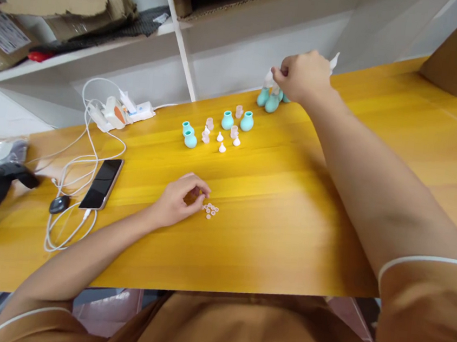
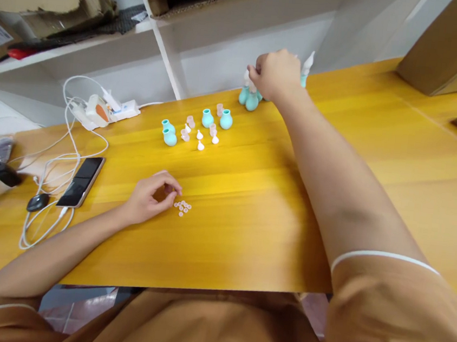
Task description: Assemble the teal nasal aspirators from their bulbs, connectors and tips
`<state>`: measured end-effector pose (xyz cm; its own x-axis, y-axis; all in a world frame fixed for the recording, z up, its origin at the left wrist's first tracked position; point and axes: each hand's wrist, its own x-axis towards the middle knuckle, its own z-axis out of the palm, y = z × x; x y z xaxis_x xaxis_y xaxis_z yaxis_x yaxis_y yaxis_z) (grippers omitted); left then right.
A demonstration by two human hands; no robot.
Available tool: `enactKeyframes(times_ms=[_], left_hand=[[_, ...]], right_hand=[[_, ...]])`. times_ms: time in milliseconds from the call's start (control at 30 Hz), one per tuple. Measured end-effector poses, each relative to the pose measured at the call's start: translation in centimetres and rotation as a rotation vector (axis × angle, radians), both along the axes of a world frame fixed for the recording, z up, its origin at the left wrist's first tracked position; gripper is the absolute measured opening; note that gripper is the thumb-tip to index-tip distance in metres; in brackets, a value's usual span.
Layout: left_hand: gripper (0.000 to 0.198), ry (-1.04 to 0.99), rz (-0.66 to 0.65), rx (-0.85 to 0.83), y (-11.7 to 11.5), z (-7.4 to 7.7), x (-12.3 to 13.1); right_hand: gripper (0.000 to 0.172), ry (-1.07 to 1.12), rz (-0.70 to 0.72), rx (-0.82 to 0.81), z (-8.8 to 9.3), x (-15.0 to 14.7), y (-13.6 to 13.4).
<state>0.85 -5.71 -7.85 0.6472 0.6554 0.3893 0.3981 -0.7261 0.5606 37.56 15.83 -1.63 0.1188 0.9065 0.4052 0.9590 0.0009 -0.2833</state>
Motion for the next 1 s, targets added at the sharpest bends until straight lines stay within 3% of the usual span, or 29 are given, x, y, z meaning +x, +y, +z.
enactKeyframes(times_ms=[700, 900, 1000], left_hand=[[0.016, 0.028, -0.016, 0.066, 0.0, 0.3, -0.1], [0.027, 0.044, -0.034, 0.057, 0.0, 0.1, -0.1], [0.028, 0.052, -0.057, 0.057, 0.0, 0.0, -0.1]], right_hand=[[0.057, 0.025, -0.016, -0.019, -0.5, -0.4, 0.2], [0.061, 0.048, -0.039, -0.007, 0.4, -0.2, -0.4], [0.054, 0.058, -0.02, 0.024, 1.1, -0.5, -0.9]])
